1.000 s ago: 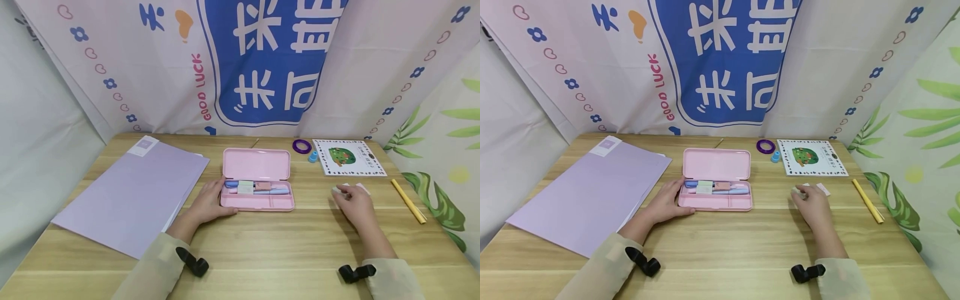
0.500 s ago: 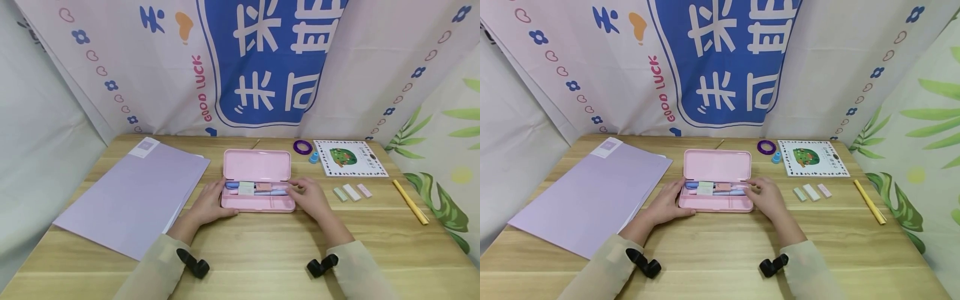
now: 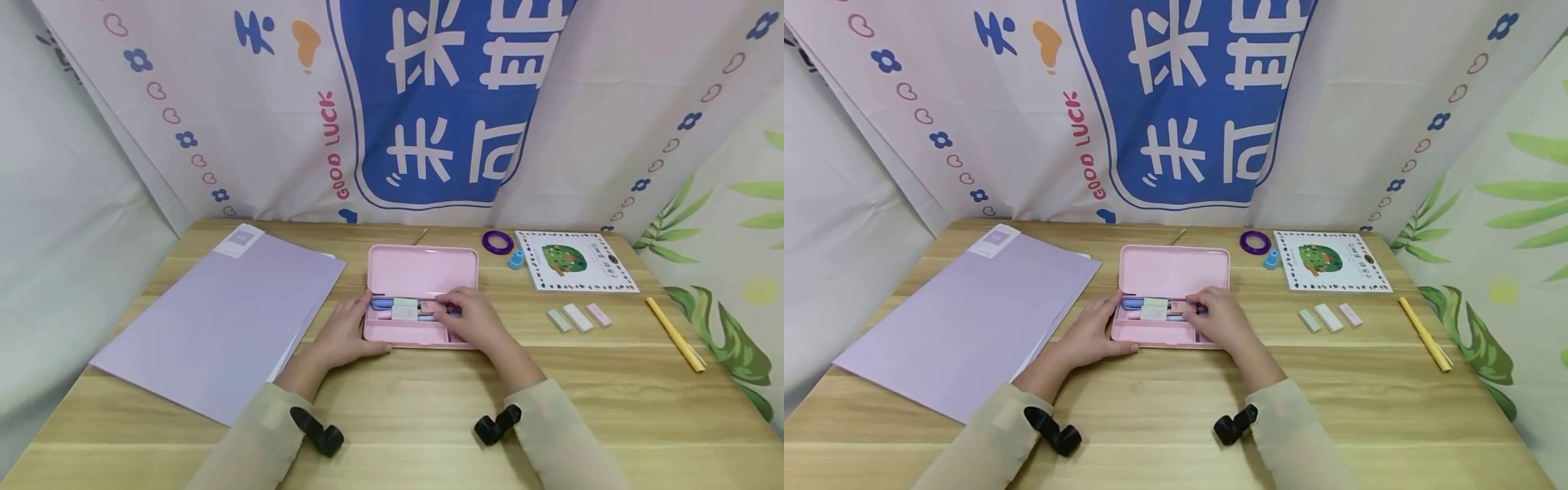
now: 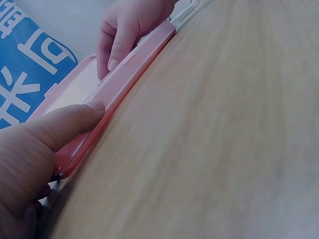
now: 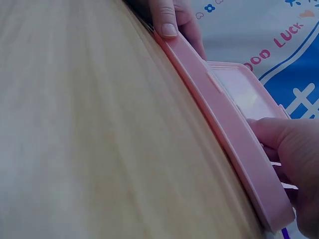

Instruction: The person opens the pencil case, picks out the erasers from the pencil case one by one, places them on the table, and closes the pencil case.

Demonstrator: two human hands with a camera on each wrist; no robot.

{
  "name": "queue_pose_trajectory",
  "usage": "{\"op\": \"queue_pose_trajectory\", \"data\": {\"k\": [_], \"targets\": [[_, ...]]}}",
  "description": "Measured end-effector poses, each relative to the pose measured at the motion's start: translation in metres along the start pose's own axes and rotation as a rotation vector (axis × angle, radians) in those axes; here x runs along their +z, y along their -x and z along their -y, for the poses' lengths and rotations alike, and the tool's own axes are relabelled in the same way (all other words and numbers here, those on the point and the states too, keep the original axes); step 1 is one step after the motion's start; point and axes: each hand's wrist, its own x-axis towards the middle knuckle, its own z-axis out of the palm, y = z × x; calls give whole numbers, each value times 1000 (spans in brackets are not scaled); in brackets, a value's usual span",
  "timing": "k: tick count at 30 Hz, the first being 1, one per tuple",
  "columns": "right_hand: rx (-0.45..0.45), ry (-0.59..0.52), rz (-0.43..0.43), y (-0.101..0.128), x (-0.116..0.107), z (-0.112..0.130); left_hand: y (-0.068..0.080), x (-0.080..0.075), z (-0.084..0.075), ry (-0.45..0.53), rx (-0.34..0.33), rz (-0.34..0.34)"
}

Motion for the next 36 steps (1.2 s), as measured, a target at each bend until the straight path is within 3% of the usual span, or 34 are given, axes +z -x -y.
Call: {"op": "queue_pose_trajectory", "data": {"k": [9, 15, 21, 25, 30, 36], "targets": [[43, 12, 31, -3, 2, 2, 1, 1, 0, 0, -2, 3], [141, -67, -5, 5, -8, -3, 1, 1, 0, 3, -7, 1], [212, -63, -145, 32, -35, -33, 0, 0, -1, 6, 1, 5], [311, -28, -219, 53, -55, -57, 0, 0, -2, -4, 11, 6], [405, 39, -236, 72, -71, -76, 0, -1, -2, -3, 4, 6], [477, 88, -227, 80, -76, -86, -1, 0, -1, -16, -1, 5]]}}
